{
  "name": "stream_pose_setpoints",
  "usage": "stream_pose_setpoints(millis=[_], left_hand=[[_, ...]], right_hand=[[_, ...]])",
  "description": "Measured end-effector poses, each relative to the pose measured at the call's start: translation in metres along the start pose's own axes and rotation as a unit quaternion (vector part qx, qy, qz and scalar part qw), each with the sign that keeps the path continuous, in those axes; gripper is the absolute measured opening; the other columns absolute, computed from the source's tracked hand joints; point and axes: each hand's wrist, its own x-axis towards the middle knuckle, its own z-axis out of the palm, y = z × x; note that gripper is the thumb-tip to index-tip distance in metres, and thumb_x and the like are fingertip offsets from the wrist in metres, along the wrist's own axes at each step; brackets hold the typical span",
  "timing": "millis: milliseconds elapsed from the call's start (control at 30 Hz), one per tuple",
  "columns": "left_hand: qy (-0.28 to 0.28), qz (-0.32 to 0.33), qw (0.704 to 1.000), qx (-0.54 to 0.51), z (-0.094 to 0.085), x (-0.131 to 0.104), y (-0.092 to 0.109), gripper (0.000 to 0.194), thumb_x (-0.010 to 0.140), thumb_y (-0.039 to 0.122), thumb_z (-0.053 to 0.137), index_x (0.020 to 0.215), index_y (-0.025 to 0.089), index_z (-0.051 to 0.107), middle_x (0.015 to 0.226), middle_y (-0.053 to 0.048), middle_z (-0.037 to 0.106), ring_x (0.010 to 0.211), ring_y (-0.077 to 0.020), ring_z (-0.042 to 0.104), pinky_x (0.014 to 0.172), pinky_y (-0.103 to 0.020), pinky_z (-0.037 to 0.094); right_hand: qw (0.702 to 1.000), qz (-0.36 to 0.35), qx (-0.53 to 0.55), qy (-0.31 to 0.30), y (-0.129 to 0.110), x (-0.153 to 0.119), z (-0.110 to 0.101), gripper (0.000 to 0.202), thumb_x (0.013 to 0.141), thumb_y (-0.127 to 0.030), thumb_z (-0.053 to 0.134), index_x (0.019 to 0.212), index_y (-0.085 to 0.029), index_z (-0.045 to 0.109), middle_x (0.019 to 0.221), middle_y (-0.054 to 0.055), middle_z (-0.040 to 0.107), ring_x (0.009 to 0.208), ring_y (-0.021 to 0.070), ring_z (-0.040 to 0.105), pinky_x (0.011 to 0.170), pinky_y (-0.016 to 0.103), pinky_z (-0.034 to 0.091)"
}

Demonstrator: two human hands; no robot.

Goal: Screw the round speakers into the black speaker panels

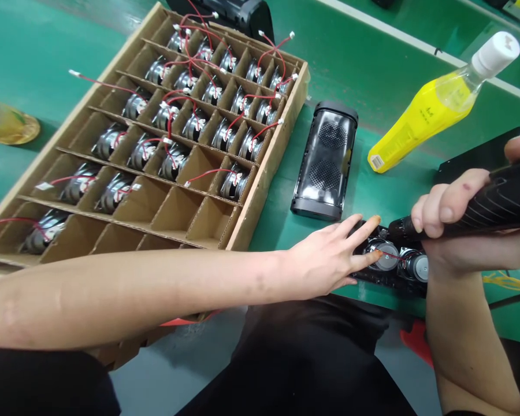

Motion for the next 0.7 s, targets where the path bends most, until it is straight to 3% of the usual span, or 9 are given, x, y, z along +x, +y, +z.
stream_pose_setpoints(millis=[233,433,700], left_hand=[[-0.009,0.002,1.000,0.000,-0.002,0.001,0.000,0.069,0.096,0.045,0.073,0.157,0.022,0.050,0.171,-0.027,0.027,0.152,-0.0460,0.038,0.121,-0.054,0.040],[-0.010,-0.006,1.000,-0.015,-0.003,0.001,0.001,0.069,0.096,0.045,0.074,0.157,0.023,0.051,0.172,-0.024,0.026,0.153,-0.0457,0.036,0.122,-0.053,0.039],[-0.019,-0.011,1.000,-0.019,-0.004,0.003,0.000,0.067,0.098,0.045,0.070,0.158,0.024,0.050,0.170,-0.025,0.028,0.152,-0.0455,0.038,0.120,-0.053,0.042]], right_hand=[[0.999,0.006,0.012,0.033,-0.002,0.001,0.013,0.062,0.088,-0.081,0.059,0.122,-0.030,0.069,0.072,0.001,0.053,0.054,0.0139,0.056,0.046,0.026,0.050],[0.998,0.025,0.047,-0.015,-0.001,0.001,0.009,0.062,0.090,-0.080,0.057,0.126,-0.030,0.069,0.076,0.001,0.057,0.057,0.0143,0.059,0.048,0.027,0.052],[0.997,0.041,0.069,0.013,0.004,-0.002,0.038,0.063,0.082,-0.084,0.064,0.109,-0.027,0.073,0.060,-0.001,0.053,0.044,0.0119,0.049,0.040,0.023,0.041]])
